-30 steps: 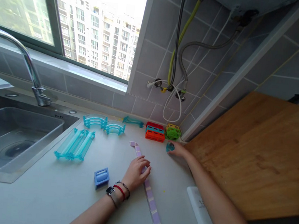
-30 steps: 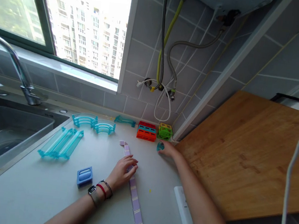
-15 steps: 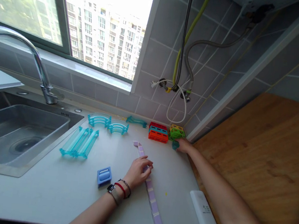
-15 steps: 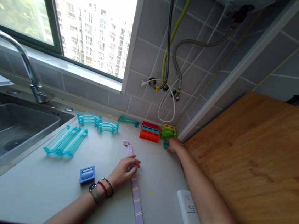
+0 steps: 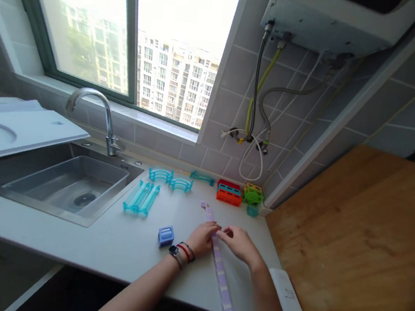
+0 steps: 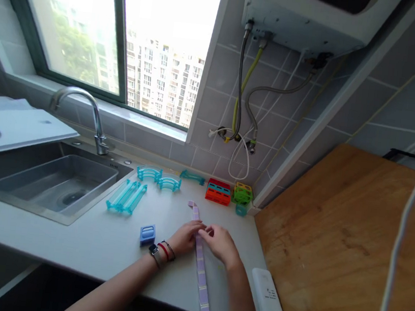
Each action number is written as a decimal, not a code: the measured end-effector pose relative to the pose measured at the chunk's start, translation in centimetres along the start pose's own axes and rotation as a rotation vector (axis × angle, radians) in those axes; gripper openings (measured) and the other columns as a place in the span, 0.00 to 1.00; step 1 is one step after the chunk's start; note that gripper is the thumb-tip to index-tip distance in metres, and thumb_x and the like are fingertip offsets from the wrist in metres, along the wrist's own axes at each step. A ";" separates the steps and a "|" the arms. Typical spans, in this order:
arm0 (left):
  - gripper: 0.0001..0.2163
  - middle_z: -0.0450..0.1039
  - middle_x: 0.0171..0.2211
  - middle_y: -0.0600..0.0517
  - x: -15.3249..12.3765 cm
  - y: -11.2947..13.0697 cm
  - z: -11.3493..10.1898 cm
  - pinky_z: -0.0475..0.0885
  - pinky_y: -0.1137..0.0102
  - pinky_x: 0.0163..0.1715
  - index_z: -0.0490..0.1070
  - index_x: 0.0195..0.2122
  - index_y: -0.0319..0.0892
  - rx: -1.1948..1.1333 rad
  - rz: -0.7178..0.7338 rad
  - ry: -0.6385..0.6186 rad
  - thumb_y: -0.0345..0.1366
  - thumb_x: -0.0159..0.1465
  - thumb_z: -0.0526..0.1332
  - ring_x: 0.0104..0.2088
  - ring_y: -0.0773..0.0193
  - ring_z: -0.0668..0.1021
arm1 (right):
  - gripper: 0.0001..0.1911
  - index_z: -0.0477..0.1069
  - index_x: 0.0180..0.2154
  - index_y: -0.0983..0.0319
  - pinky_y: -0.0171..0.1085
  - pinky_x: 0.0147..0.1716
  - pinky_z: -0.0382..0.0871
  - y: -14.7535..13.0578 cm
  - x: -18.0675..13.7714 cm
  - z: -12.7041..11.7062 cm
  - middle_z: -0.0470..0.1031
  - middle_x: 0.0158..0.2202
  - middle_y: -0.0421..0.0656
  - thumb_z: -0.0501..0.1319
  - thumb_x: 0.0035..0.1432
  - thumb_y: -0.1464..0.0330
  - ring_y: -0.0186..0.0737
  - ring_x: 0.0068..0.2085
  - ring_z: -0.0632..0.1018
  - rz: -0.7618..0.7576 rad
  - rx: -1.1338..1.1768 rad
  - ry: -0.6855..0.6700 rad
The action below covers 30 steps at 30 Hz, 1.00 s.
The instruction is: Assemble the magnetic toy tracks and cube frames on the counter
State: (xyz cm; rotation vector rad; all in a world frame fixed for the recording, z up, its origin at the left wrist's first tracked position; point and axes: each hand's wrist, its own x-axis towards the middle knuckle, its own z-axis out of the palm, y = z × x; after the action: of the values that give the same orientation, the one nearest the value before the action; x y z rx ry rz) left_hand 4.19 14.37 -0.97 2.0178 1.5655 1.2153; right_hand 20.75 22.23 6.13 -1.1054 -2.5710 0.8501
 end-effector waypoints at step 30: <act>0.21 0.71 0.55 0.41 -9.9 -1.1 -14.7 0.71 0.56 0.56 0.70 0.55 0.41 0.657 -0.342 0.025 0.31 0.59 0.61 0.54 0.48 0.76 | 0.19 0.77 0.44 0.60 0.34 0.34 0.66 4.9 -10.5 2.9 0.79 0.32 0.43 0.62 0.58 0.54 0.40 0.34 0.78 0.204 0.180 0.176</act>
State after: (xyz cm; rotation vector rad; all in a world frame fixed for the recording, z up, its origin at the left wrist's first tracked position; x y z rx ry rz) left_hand -8.23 2.22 2.80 1.9378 2.4312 0.6433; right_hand 29.76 16.11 1.18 -1.3372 -2.2205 0.9608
